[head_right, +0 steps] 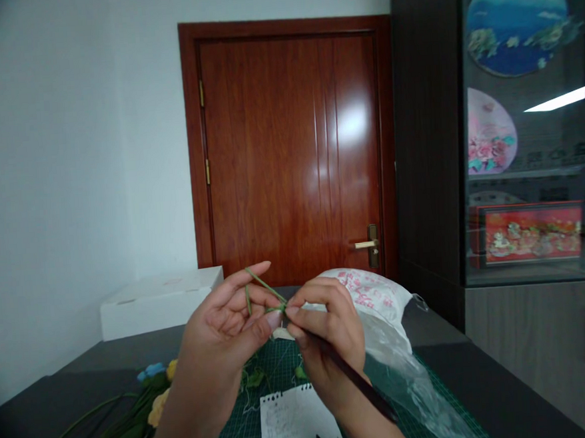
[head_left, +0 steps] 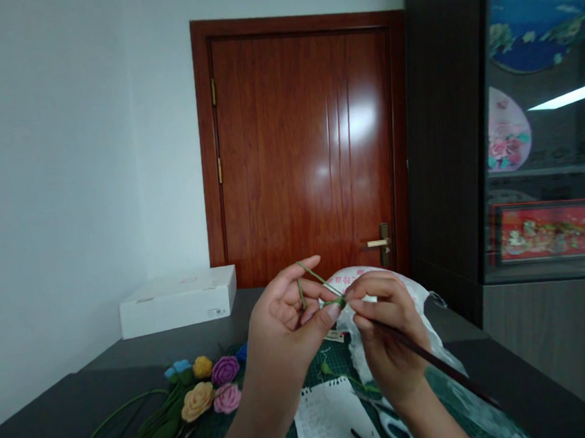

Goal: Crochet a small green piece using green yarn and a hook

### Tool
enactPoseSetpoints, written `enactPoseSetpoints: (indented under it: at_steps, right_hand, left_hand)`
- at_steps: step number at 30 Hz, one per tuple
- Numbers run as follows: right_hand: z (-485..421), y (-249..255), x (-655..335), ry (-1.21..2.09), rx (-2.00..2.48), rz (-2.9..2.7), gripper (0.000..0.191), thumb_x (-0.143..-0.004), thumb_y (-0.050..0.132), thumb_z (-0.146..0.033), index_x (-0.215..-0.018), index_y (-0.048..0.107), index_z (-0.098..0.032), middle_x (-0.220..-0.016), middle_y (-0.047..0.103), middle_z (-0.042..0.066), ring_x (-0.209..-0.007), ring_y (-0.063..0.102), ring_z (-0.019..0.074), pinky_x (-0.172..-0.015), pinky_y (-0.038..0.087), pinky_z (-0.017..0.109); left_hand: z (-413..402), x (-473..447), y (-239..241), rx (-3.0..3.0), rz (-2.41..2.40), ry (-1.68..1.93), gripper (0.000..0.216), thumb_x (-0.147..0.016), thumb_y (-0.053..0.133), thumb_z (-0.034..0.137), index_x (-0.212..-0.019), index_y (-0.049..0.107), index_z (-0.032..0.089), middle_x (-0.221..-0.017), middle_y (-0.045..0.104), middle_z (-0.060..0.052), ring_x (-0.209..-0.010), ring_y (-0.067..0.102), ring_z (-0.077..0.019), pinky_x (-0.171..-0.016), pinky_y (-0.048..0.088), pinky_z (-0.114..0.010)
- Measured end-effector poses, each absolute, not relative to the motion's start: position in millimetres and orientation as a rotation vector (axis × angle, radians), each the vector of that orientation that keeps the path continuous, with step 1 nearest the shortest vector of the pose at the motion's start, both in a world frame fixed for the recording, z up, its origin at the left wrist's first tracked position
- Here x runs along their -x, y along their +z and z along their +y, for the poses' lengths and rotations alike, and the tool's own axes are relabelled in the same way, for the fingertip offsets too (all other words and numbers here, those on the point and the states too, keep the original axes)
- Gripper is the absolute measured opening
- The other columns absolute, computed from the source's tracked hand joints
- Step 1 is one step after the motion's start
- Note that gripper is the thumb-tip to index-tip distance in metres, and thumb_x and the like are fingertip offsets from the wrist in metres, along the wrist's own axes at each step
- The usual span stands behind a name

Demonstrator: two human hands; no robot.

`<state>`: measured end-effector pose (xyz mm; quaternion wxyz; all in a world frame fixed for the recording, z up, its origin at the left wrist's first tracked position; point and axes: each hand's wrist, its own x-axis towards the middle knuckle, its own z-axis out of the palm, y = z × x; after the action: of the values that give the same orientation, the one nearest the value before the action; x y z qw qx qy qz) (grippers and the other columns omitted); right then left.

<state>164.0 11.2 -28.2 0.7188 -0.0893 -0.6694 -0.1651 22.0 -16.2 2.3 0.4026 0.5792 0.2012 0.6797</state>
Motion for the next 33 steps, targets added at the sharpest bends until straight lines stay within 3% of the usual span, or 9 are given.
enactPoseSetpoints:
  at_steps: [5,10,13,18,23,26,30,33]
  right_hand:
    - [21,-37,-153,-0.028,0.176,-1.298,0.007,-0.095,0.061,-0.020,-0.093,0.063,-0.027,-0.084,0.062,0.001,-0.081,0.062,0.0207,-0.074,0.051,0.040]
    - [16,-38,-160,-0.604,0.232,-1.457,0.024,-0.091,0.063,-0.011,-0.108,0.065,-0.029,-0.087,0.071,0.001,-0.081,0.065,0.0208,-0.077,0.054,0.042]
    - [9,-36,-164,-0.615,0.348,-1.481,0.016,-0.094,0.058,-0.014,-0.106,0.063,-0.024,-0.085,0.071,0.004,-0.081,0.065,0.0213,-0.078,0.053,0.041]
    - [1,-29,-165,-0.199,0.452,-1.336,0.015,-0.101,0.051,-0.024,-0.091,0.062,-0.023,-0.074,0.062,0.001,-0.072,0.062,0.0188,-0.071,0.048,0.035]
    - [5,-23,-154,0.719,0.273,-1.193,0.028,-0.098,0.056,-0.044,-0.081,0.059,-0.021,-0.062,0.048,-0.003,-0.058,0.048,0.0143,-0.056,0.041,0.027]
    - [8,-23,-145,1.025,0.193,-1.160,0.030,-0.094,0.062,-0.048,-0.080,0.058,-0.022,-0.063,0.046,-0.004,-0.058,0.046,0.0140,-0.055,0.042,0.026]
    - [11,-24,-142,0.860,0.144,-1.231,0.024,-0.092,0.068,-0.041,-0.082,0.055,-0.024,-0.073,0.055,-0.003,-0.066,0.053,0.0143,-0.062,0.048,0.027]
    - [12,-27,-152,0.267,0.195,-1.370,0.009,-0.092,0.068,-0.025,-0.087,0.061,-0.026,-0.079,0.062,-0.002,-0.074,0.060,0.0165,-0.070,0.050,0.032]
  left_hand:
    - [-21,-29,5,-1.137,0.422,1.565,0.066,-0.067,0.087,0.012,-0.127,0.062,0.010,-0.075,0.067,0.000,-0.053,0.045,-0.0061,-0.043,0.029,-0.017]
    - [-16,-23,3,-1.378,0.424,1.630,0.070,-0.072,0.083,0.011,-0.137,0.056,0.012,-0.080,0.069,-0.002,-0.062,0.052,-0.0100,-0.052,0.040,-0.021]
    - [-9,-18,-1,-1.619,0.535,1.763,0.067,-0.078,0.078,0.011,-0.141,0.054,0.017,-0.084,0.070,-0.001,-0.060,0.047,-0.0093,-0.059,0.043,-0.024]
    - [-3,-10,0,-1.670,0.495,1.624,0.065,-0.079,0.078,0.013,-0.140,0.055,0.018,-0.084,0.070,-0.001,-0.059,0.045,-0.0091,-0.056,0.038,-0.024]
    - [-8,-6,7,-1.476,0.324,1.404,0.067,-0.073,0.083,0.011,-0.135,0.059,0.015,-0.084,0.069,-0.003,-0.064,0.051,-0.0106,-0.052,0.037,-0.022]
    - [-8,-5,7,-1.416,0.276,1.361,0.063,-0.073,0.081,0.010,-0.133,0.061,0.016,-0.084,0.068,-0.004,-0.068,0.057,-0.0128,-0.050,0.038,-0.020]
    - [-6,-9,4,-1.438,0.276,1.410,0.067,-0.075,0.083,0.012,-0.137,0.059,0.016,-0.083,0.068,-0.003,-0.067,0.056,-0.0118,-0.050,0.039,-0.019]
    - [-9,-15,2,-1.413,0.318,1.503,0.070,-0.075,0.084,0.012,-0.140,0.057,0.017,-0.085,0.070,-0.003,-0.065,0.054,-0.0101,-0.049,0.039,-0.018]
